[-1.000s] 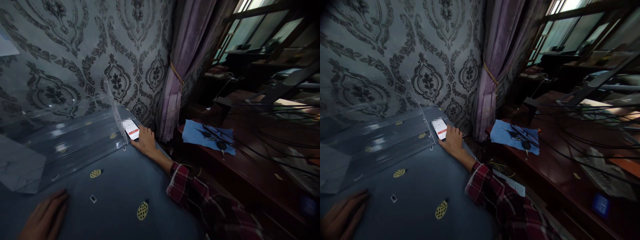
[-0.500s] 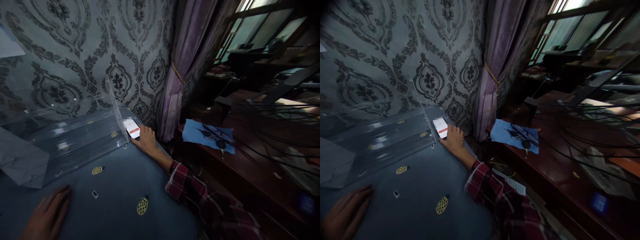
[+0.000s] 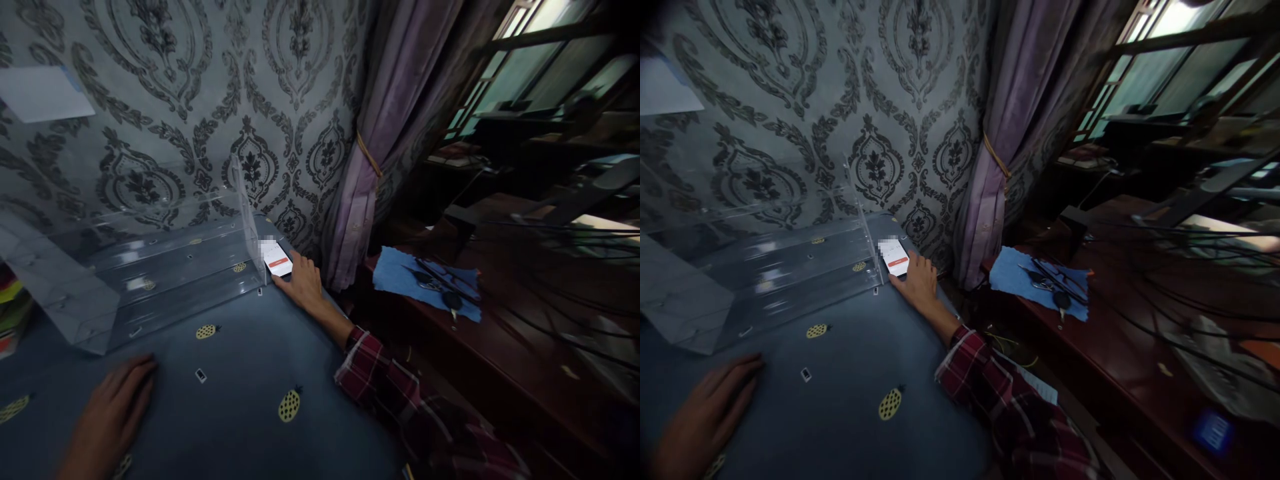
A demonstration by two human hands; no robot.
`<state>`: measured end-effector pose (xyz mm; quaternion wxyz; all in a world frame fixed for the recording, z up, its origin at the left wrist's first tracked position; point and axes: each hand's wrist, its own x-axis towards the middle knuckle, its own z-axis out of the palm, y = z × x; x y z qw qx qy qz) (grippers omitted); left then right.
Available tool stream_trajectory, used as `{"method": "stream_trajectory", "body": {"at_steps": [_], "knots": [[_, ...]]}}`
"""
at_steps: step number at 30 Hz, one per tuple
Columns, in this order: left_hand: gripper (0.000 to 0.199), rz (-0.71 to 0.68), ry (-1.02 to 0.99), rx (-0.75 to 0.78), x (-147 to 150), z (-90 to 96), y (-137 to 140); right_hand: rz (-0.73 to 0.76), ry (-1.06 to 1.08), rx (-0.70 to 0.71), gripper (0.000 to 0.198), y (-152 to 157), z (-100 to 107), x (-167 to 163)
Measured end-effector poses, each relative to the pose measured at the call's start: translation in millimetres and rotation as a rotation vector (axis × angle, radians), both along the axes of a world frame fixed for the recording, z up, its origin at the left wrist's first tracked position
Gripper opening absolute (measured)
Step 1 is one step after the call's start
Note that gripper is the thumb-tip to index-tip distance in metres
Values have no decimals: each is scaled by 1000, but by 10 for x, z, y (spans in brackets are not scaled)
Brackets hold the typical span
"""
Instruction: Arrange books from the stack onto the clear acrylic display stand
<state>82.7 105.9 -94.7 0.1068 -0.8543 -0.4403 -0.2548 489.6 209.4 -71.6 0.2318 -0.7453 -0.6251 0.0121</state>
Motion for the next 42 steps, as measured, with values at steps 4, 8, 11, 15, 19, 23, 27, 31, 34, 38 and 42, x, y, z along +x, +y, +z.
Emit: {"method": "stream_trajectory", "body": {"at_steps": [4, 8, 11, 15, 19, 23, 27, 31, 34, 38, 42], "knots": [[33, -21, -16, 6, 46, 36, -11, -10, 153, 99, 57, 20, -45, 97], [35, 30, -42, -62, 18, 65, -30, 100, 285, 215, 29, -7, -41, 210], [38, 125, -67, -99, -46, 187, -63, 283, 323, 196, 20, -111, 1, 173], [36, 285, -144, -150, -222, 455, -99, 591, 378, 233, 17, -245, -3, 6], [31, 432, -188, -143, -581, 713, -32, 843, 373, 225, 19, -307, -42, -236], [26, 610, -80, -21, -1038, 1022, 250, 985, 336, 105, 22, -426, 48, -566], [35, 781, -48, 37, -1407, 1378, 778, 1002, 351, -21, 22, -514, 164, -964], [51, 849, -65, 30, -1568, 1600, 1268, 1073, 433, -20, 23, -550, 98, -1333], [56, 857, -71, -12, -1646, 1621, 1403, 1076, 484, 27, 26, -564, -56, -1464], [59, 860, -52, -8, -1882, 1428, 1134, 1111, 525, 31, 24, -559, -188, -1454], [62, 1029, -21, -149, -2195, 1003, 512, 1093, 563, -24, 25, -539, -190, -1425]]}}
